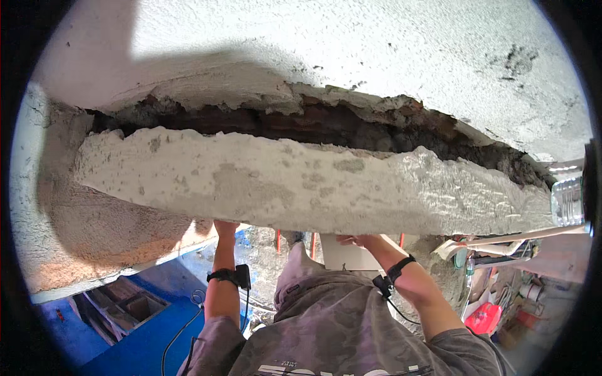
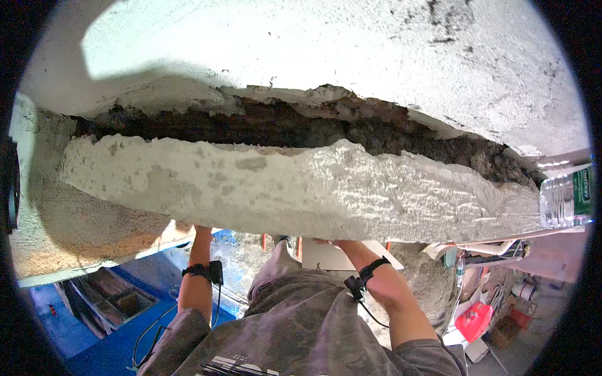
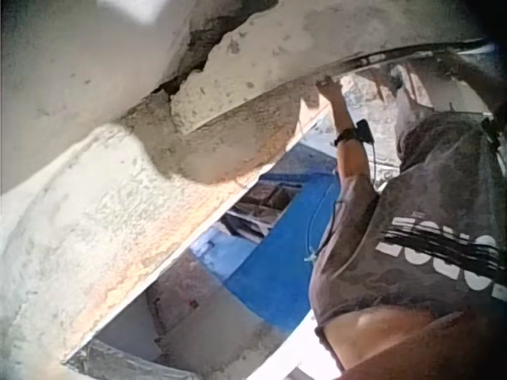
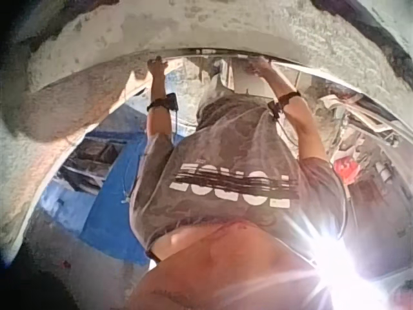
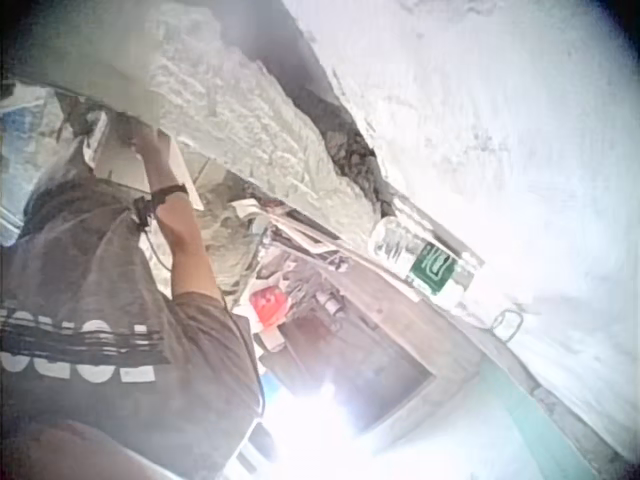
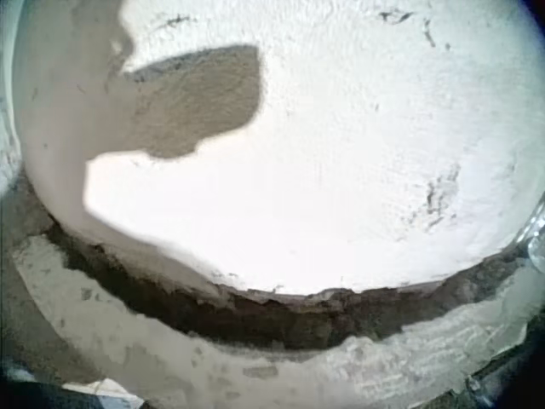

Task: Applying mortar and placing large format tiles onto a wall during renovation.

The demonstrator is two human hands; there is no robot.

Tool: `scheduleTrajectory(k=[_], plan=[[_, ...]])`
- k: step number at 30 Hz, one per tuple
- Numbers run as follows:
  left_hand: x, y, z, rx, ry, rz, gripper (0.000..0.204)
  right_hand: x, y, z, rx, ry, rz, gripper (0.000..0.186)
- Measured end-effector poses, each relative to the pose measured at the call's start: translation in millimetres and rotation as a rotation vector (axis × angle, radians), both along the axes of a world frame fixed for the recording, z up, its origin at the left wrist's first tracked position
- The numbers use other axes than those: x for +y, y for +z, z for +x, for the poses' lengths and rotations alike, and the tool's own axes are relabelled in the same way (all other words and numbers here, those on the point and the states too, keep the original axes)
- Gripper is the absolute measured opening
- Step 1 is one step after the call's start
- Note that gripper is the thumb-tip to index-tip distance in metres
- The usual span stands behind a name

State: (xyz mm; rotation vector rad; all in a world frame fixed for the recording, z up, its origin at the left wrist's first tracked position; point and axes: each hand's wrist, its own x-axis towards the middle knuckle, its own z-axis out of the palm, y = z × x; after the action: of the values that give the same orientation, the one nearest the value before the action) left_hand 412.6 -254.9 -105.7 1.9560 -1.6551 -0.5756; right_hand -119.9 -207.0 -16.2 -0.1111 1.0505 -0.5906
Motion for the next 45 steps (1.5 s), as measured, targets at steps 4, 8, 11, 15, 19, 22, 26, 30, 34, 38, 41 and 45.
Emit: scheduleTrajectory(k=[4, 8, 11, 15, 19, 22, 26, 30, 34, 38, 41, 45], plan=[[27.4, 12.8, -4.4, 0.754, 0.112, 0.002, 0.061, -7.4, 30.1, 12.8, 0.087, 0.048, 0.009, 0.057], [42.9, 31.7, -23.0, 1.063, 0.56, 0.073, 0.052, 18.4, 51.2, -9.1, 0.137, 0.125, 0.009, 0.056], [44.9, 41.0, -22.0, 1.231, 0.699, 0.186, 0.051, 53.8, 72.5, -37.6, 0.192, 0.195, 0.027, 0.055], [47.7, 36.9, -14.9, 1.32, 0.805, 0.255, 0.051, 89.6, 107.1, -66.4, 0.243, 0.258, 0.062, 0.053], [48.7, 30.1, -15.5, 1.266, 0.762, 0.291, 0.063, 108.9, 132.8, -81.5, 0.279, 0.28, 0.092, 0.051], [48.0, 32.5, -20.3, 1.244, 0.741, 0.309, 0.064, 114.6, 139.7, -86.3, 0.356, 0.34, 0.106, 0.05], [49.7, 42.5, -24.5, 1.211, 0.703, 0.307, 0.064, 118.4, 142.5, -86.3, 0.304, 0.271, 0.115, 0.049], [53.8, 46.7, -27.8, 1.186, 0.666, 0.301, 0.065, 118.0, 142.8, -84.8, 0.31, 0.279, 0.114, 0.047], [56.6, 46.6, -28.2, 1.153, 0.613, 0.298, 0.066, 118.1, 141.6, -84.0, 0.315, 0.289, 0.116, 0.046], [56.8, 48.2, -25.1, 1.046, 0.464, 0.29, 0.067, 120.7, 141.2, -85.6, 0.322, 0.295, 0.113, 0.045], [53.6, 49.4, -22.3, 0.605, 0.084, 0.213, 0.068, 123.5, 141.7, -86.2, 0.331, 0.298, 0.113, 0.044], [46.0, 44.8, -20.0, 1.2, 0.609, 0.248, 0.069, 122.9, 141.1, -86.2, 0.336, 0.295, 0.105, 0.043]])
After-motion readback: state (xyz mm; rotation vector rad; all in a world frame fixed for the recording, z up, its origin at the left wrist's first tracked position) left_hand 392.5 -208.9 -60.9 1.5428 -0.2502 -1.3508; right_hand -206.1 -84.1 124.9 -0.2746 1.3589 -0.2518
